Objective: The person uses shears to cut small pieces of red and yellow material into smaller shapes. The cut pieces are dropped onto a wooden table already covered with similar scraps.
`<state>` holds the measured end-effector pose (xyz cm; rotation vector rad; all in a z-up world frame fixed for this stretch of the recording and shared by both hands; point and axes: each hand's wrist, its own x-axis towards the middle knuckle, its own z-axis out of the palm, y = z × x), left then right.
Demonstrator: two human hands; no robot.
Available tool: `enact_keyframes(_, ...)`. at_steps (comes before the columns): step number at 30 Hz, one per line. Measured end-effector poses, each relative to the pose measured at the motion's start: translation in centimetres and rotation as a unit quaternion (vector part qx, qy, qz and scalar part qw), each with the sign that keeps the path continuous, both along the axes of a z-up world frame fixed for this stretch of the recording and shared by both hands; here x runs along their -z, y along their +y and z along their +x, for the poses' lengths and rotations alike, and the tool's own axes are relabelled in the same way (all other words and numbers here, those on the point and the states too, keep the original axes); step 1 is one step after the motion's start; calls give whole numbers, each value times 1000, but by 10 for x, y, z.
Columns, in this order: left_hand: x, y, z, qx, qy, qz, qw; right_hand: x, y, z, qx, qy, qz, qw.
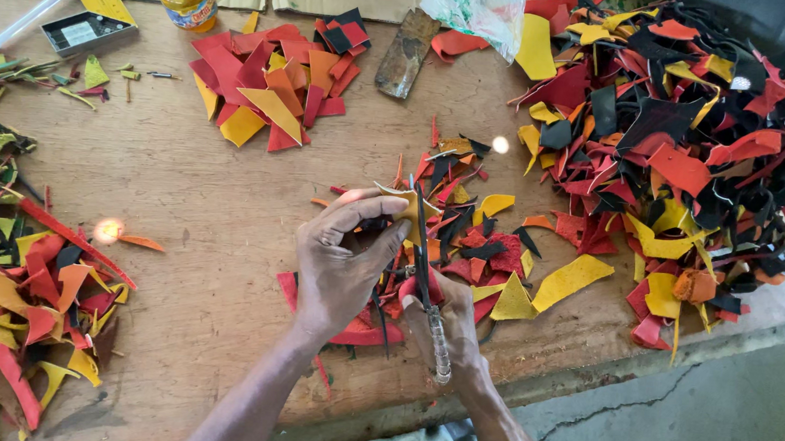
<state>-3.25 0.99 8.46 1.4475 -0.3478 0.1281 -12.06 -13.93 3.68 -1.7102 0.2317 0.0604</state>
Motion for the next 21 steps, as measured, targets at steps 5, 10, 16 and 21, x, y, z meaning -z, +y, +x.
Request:
enact_keyframes(5, -2, -1, 0, 1, 14, 7, 1000, 10, -2, -6, 15, -10, -11, 1000)
enact_keyframes(10, -1, -2, -1, 3, 18, 10, 1000, 22, -5, -9, 15, -50, 64, 997)
enact_keyframes(16, 5, -5, -2, 22, 29, -1, 999, 5, -9, -5, -6, -50, -77, 996)
enact_keyframes(21, 18, -11, -3, 67, 98, -49, 992, 19, -4, -5, 84, -14, -30, 996)
